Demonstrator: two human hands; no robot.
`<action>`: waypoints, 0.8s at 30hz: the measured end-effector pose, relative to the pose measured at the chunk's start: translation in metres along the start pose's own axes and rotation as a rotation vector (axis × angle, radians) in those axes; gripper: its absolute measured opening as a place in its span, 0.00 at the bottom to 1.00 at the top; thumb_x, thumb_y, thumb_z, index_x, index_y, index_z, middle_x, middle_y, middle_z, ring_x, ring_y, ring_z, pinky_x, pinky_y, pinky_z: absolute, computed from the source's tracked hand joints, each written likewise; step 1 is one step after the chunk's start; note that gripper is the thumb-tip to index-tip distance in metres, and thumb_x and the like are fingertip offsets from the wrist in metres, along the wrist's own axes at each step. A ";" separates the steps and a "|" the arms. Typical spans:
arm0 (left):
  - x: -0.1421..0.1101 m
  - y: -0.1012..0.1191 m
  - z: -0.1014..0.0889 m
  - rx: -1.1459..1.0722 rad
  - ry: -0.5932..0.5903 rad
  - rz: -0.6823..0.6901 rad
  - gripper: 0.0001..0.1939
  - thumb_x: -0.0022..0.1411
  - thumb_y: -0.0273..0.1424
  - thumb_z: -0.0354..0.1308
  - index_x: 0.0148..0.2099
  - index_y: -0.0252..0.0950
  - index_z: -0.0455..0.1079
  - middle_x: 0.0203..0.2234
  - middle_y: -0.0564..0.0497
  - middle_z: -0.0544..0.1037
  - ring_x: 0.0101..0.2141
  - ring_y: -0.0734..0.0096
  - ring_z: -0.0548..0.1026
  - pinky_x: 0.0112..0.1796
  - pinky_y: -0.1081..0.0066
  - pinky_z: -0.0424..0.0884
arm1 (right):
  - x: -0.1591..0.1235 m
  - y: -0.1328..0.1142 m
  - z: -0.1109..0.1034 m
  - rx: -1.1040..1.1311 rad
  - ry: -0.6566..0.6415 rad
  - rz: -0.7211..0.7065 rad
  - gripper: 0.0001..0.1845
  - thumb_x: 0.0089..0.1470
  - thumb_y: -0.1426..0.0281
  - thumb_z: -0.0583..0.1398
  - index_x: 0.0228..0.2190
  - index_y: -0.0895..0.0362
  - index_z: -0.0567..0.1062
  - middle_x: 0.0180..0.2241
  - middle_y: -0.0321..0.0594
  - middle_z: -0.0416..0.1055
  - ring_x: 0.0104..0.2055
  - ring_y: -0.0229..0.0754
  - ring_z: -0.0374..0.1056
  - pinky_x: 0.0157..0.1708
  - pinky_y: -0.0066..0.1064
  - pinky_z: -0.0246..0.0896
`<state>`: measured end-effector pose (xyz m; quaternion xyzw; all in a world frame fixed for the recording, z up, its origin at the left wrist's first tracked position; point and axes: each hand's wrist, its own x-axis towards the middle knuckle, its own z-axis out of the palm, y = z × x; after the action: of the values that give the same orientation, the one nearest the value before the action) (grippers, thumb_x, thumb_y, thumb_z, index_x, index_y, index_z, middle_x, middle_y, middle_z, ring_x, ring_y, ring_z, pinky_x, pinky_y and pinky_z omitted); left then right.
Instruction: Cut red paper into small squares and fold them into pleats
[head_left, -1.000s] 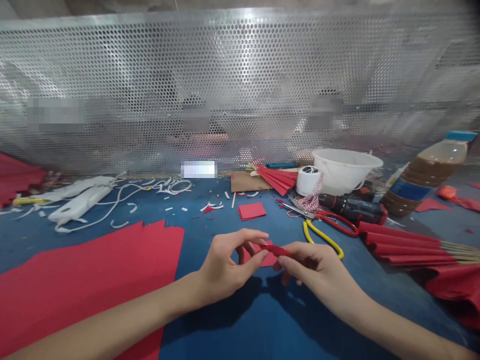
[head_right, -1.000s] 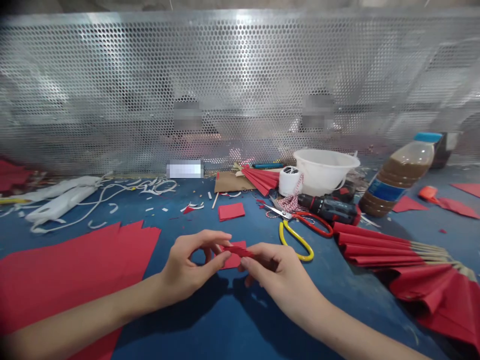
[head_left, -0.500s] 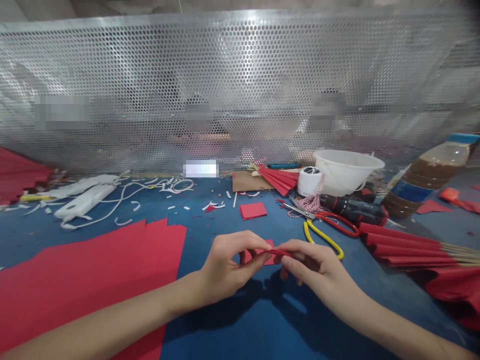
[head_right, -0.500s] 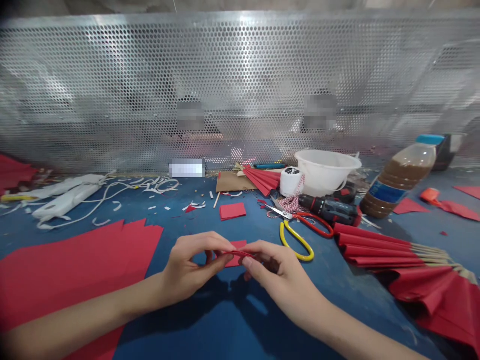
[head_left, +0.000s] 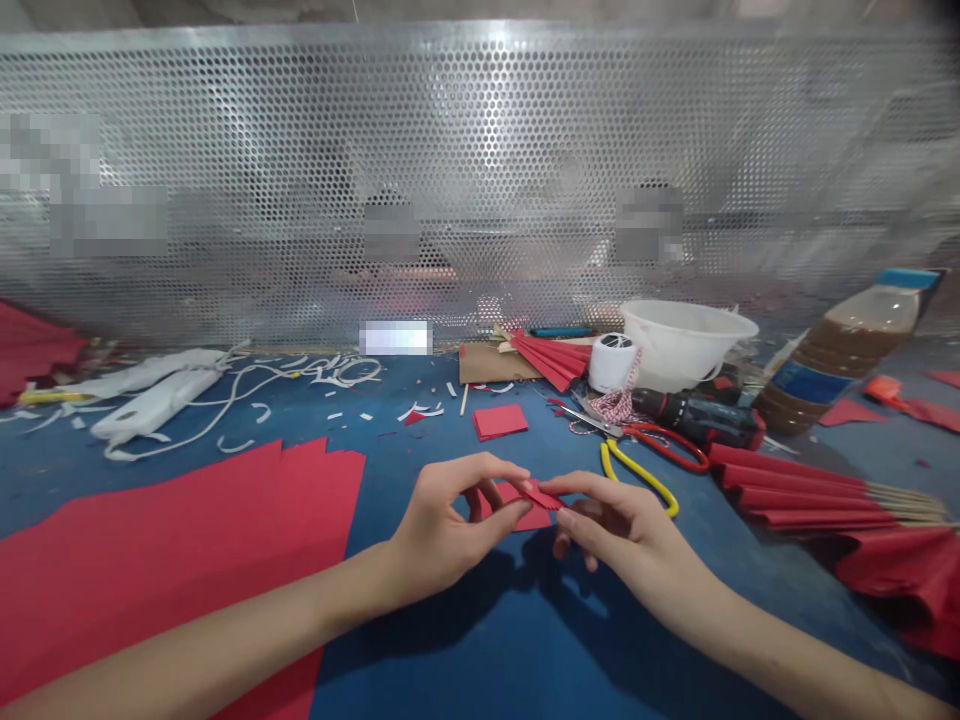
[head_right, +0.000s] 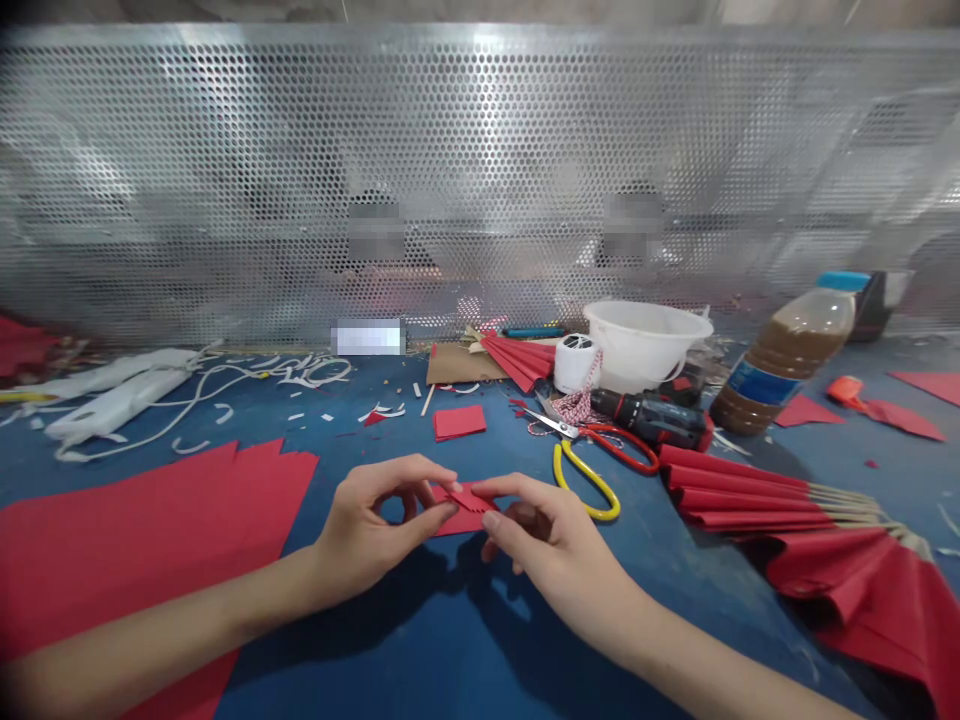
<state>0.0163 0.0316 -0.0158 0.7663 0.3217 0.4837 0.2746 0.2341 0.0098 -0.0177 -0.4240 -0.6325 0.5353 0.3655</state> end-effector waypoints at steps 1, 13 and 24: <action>0.000 0.000 0.000 -0.002 0.000 -0.002 0.10 0.60 0.25 0.65 0.45 0.35 0.76 0.35 0.48 0.82 0.24 0.78 0.74 0.23 0.78 0.70 | 0.000 0.000 0.000 -0.005 -0.002 0.001 0.23 0.62 0.56 0.61 0.53 0.55 0.74 0.27 0.38 0.76 0.32 0.42 0.73 0.28 0.28 0.62; 0.007 0.003 -0.003 0.019 -0.162 -0.234 0.08 0.64 0.34 0.62 0.41 0.35 0.78 0.25 0.52 0.79 0.23 0.76 0.70 0.25 0.76 0.67 | -0.002 -0.002 0.001 0.033 0.001 -0.006 0.21 0.62 0.59 0.61 0.53 0.54 0.70 0.26 0.35 0.74 0.30 0.40 0.73 0.27 0.28 0.62; 0.010 0.003 -0.004 -0.008 -0.222 -0.291 0.11 0.64 0.36 0.61 0.39 0.32 0.77 0.23 0.51 0.78 0.22 0.74 0.72 0.25 0.75 0.67 | -0.002 0.001 0.002 -0.019 0.038 -0.021 0.21 0.62 0.57 0.61 0.52 0.54 0.69 0.28 0.36 0.75 0.27 0.40 0.73 0.25 0.28 0.62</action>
<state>0.0165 0.0378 -0.0066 0.7592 0.3949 0.3526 0.3786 0.2332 0.0073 -0.0188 -0.4310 -0.6348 0.5174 0.3790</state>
